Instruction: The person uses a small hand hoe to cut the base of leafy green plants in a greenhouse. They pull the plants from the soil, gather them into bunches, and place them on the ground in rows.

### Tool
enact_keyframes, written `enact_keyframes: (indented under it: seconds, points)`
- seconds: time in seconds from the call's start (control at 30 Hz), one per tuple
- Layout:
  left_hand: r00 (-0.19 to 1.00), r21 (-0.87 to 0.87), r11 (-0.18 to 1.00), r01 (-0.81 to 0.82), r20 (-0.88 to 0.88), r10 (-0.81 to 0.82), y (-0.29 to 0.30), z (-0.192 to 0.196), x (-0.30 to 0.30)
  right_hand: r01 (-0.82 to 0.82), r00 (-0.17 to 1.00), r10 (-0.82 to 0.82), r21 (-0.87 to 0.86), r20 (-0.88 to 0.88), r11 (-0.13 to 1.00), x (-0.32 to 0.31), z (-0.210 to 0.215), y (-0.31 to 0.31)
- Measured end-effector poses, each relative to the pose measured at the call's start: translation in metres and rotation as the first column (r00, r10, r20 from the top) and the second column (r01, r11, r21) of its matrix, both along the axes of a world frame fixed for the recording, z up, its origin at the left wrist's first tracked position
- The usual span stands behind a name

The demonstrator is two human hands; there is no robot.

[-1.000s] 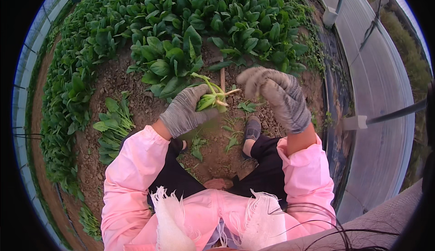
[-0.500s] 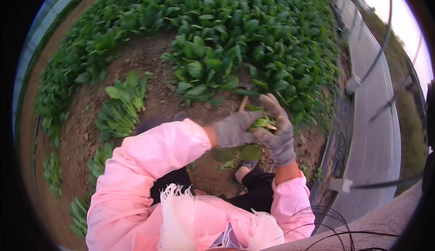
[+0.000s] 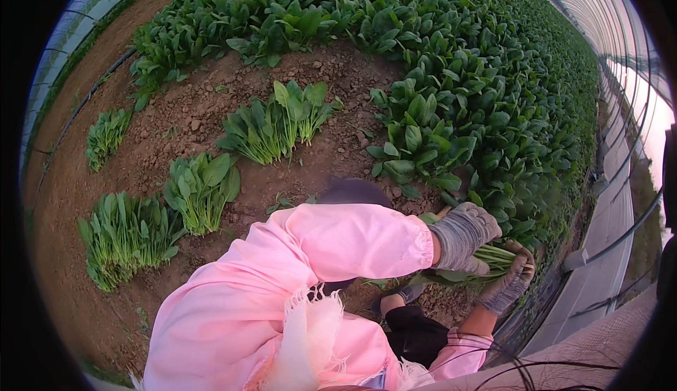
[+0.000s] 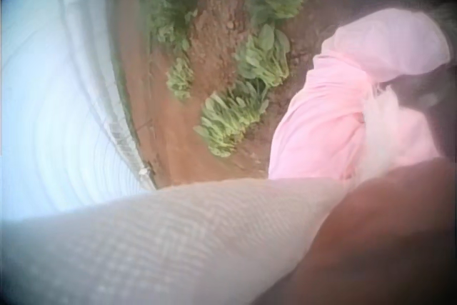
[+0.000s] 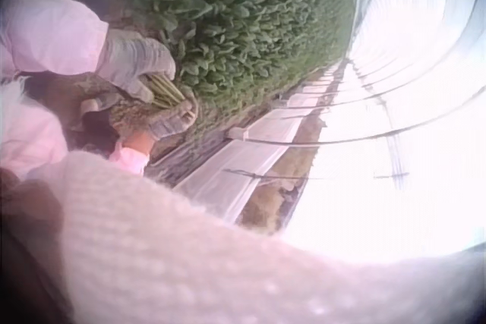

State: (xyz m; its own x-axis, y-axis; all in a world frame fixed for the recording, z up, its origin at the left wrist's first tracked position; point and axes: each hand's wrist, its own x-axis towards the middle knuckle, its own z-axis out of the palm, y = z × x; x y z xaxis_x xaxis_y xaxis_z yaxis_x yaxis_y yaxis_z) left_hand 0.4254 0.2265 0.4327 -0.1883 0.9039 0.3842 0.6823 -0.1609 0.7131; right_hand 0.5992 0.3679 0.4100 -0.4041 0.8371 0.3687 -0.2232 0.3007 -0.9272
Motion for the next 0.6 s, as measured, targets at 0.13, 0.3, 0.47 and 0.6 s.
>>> enact_keyframes:
  seconds: [0.13,0.3,0.47,0.6]
  points:
    - [0.214,0.335,0.803,0.493,0.848,-0.485,-0.03,-0.042,0.057,0.157,0.987,-0.149,0.253,-0.051,0.955,-0.014,0.051,-0.026]
    - [-0.542,0.528,0.664,0.529,0.813,-0.215,-0.046,-0.053,0.09,-0.007,1.0,0.023,0.837,-0.007,0.548,-0.024,0.074,-0.079]
    - [-0.649,0.637,0.757,0.144,0.639,-0.414,-0.071,-0.034,0.05,-0.326,0.943,0.185,0.869,0.275,0.372,-0.035,0.076,-0.151]
    - [-0.825,0.678,0.709,0.194,0.504,-0.256,-0.088,-0.023,0.018,-0.417,0.907,0.145,0.887,0.394,0.197,-0.048,0.071,-0.172]
